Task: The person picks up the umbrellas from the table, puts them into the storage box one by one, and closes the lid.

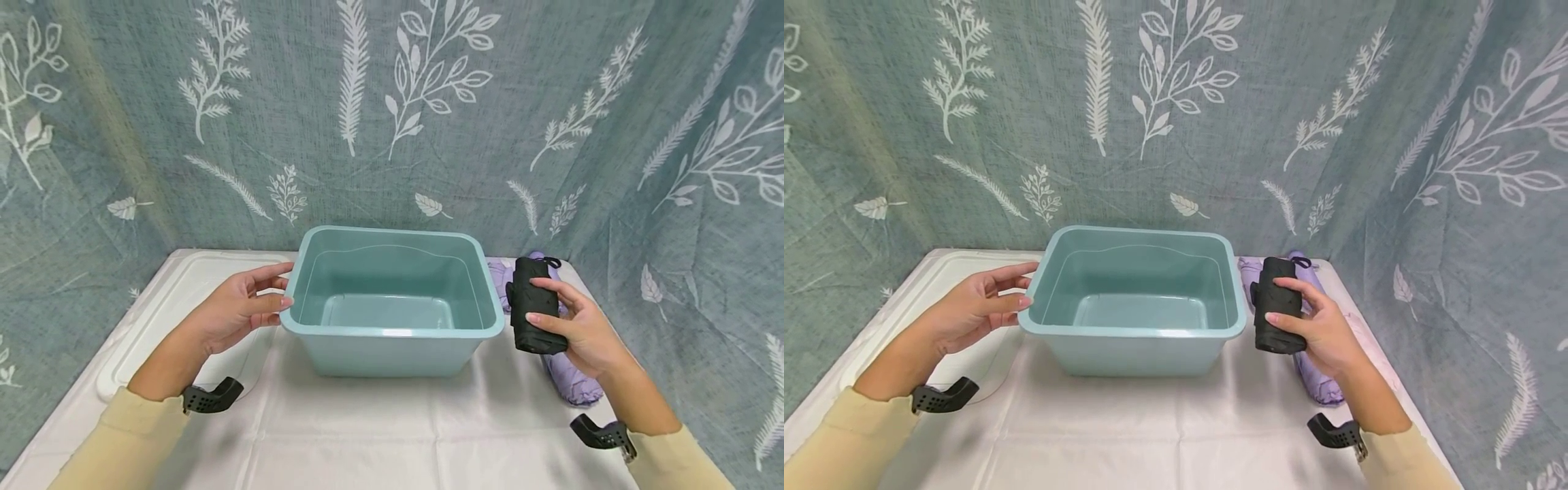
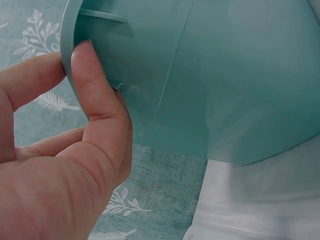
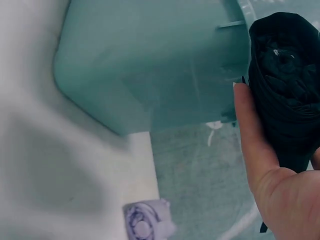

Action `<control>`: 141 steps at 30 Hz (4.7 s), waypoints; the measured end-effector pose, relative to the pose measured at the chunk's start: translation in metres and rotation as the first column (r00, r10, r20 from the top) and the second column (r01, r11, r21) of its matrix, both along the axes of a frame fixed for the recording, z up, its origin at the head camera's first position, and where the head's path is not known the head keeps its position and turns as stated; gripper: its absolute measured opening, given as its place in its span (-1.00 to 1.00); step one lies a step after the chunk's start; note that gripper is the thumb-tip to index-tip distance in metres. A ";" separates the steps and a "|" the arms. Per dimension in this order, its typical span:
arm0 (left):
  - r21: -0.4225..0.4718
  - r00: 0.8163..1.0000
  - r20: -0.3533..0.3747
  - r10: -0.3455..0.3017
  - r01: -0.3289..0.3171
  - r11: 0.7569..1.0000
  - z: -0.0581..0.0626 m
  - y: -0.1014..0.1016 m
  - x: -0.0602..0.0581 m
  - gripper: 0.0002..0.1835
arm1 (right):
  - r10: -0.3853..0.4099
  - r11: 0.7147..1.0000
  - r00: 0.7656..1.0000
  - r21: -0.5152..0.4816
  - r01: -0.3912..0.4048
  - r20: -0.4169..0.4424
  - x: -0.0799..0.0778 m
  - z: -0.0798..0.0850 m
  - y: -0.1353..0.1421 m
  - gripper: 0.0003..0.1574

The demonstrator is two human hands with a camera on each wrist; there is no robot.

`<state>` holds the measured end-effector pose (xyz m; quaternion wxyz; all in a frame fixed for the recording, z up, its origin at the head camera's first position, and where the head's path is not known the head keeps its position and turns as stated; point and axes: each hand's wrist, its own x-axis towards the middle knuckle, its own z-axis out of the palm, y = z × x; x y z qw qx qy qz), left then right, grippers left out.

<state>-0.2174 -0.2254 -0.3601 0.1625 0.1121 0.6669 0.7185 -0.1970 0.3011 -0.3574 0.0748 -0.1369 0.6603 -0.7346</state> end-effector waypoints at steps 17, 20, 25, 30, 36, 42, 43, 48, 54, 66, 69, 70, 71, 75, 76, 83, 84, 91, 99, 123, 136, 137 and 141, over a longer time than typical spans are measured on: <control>-0.031 1.000 -0.017 0.001 -0.001 1.000 0.001 -0.001 0.001 -0.15 | 0.003 0.999 1.000 0.047 -0.002 -0.021 -0.008 0.031 -0.017 -0.43; -0.035 1.000 -0.018 0.000 0.000 0.999 0.000 0.000 0.001 -0.15 | -0.009 0.998 1.000 0.068 0.010 -0.018 -0.010 0.033 -0.021 -0.47; -0.025 1.000 -0.015 0.000 -0.001 1.000 -0.001 0.000 0.000 -0.15 | 0.004 0.997 1.000 0.080 -0.006 0.030 -0.013 0.036 -0.030 -0.47; -0.001 1.000 -0.014 0.000 0.000 1.000 -0.002 -0.001 0.001 -0.15 | 0.011 0.997 0.998 0.081 -0.017 0.068 -0.017 0.042 -0.041 -0.45; 0.012 1.000 -0.016 -0.002 0.002 1.000 -0.002 -0.001 0.001 -0.16 | 0.005 0.992 0.994 0.122 -0.019 0.111 -0.021 0.053 -0.056 -0.48; 0.013 1.000 -0.008 0.003 -0.003 1.000 -0.001 -0.001 0.001 -0.15 | 0.033 0.988 0.987 0.144 -0.056 0.158 -0.027 0.064 -0.068 -0.45; 0.012 1.000 -0.006 0.004 -0.004 1.000 0.000 -0.001 0.002 -0.14 | 0.036 0.987 0.985 0.148 -0.061 0.168 -0.028 0.065 -0.069 -0.43; 0.010 1.000 0.002 0.011 -0.012 1.000 0.000 -0.001 0.002 -0.13 | 0.040 0.981 0.980 0.177 -0.075 0.197 -0.037 0.070 -0.078 -0.32; 0.018 1.000 -0.002 0.009 -0.009 1.000 -0.001 -0.001 0.001 -0.15 | 0.048 0.974 0.980 0.206 -0.088 0.194 -0.046 0.076 -0.088 -0.19; 0.054 1.000 -0.006 -0.008 0.008 0.999 -0.005 -0.002 -0.001 -0.14 | 0.095 0.960 0.973 0.239 -0.146 0.211 -0.065 0.084 -0.105 -0.22; 0.056 1.000 -0.009 -0.010 0.011 0.998 -0.004 -0.001 -0.001 -0.15 | 0.100 0.957 0.971 0.248 -0.154 0.216 -0.070 0.084 -0.109 -0.23; 0.055 1.000 -0.010 -0.011 0.011 0.998 -0.004 -0.001 -0.001 -0.15 | 0.102 0.956 0.971 0.250 -0.156 0.219 -0.072 0.084 -0.111 -0.23; 0.055 1.000 -0.010 -0.012 0.012 0.998 -0.004 -0.001 -0.001 -0.15 | 0.101 0.954 0.970 0.254 -0.158 0.223 -0.074 0.084 -0.113 -0.25; 0.051 1.000 -0.010 -0.014 0.015 0.999 -0.002 -0.001 0.000 -0.15 | 0.103 0.950 0.964 0.263 -0.168 0.244 -0.079 0.085 -0.119 -0.30; 0.050 1.000 -0.010 -0.015 0.015 0.999 -0.002 -0.001 0.000 -0.15 | 0.105 0.949 0.963 0.265 -0.173 0.250 -0.080 0.085 -0.120 -0.31; 0.051 1.000 -0.009 -0.014 0.015 0.999 -0.002 -0.001 0.000 -0.15 | 0.123 0.942 0.953 0.270 -0.200 0.278 -0.086 0.085 -0.131 -0.37; 0.051 1.000 -0.008 -0.014 0.015 0.999 -0.002 -0.001 0.000 -0.15 | 0.129 0.941 0.951 0.269 -0.207 0.281 -0.087 0.085 -0.133 -0.38; 0.063 1.000 -0.014 -0.023 0.024 0.998 -0.003 -0.001 0.000 -0.15 | 0.181 0.918 0.937 0.290 -0.269 0.297 -0.097 0.084 -0.144 -0.41; 0.072 1.000 -0.017 -0.018 0.019 0.997 -0.002 -0.001 0.000 -0.15 | 0.208 0.899 0.922 0.308 -0.312 0.326 -0.107 0.084 -0.157 -0.46; 0.048 1.000 -0.007 -0.017 0.017 0.999 -0.004 -0.001 -0.001 -0.16 | 0.262 0.869 0.870 0.290 -0.401 0.419 -0.122 0.063 -0.187 -0.55; 0.045 1.000 -0.020 -0.018 0.019 0.999 -0.006 -0.001 0.000 -0.17 | 0.289 0.808 0.824 0.339 -0.483 0.487 -0.126 0.060 -0.202 -0.43; 0.046 1.000 -0.021 -0.019 0.020 0.999 -0.006 -0.001 0.000 -0.17 | 0.296 0.799 0.819 0.343 -0.494 0.492 -0.127 0.060 -0.203 -0.42; 0.049 0.999 -0.024 -0.023 0.024 0.998 -0.006 -0.001 0.000 -0.17 | 0.310 0.767 0.799 0.361 -0.530 0.515 -0.129 0.057 -0.209 -0.41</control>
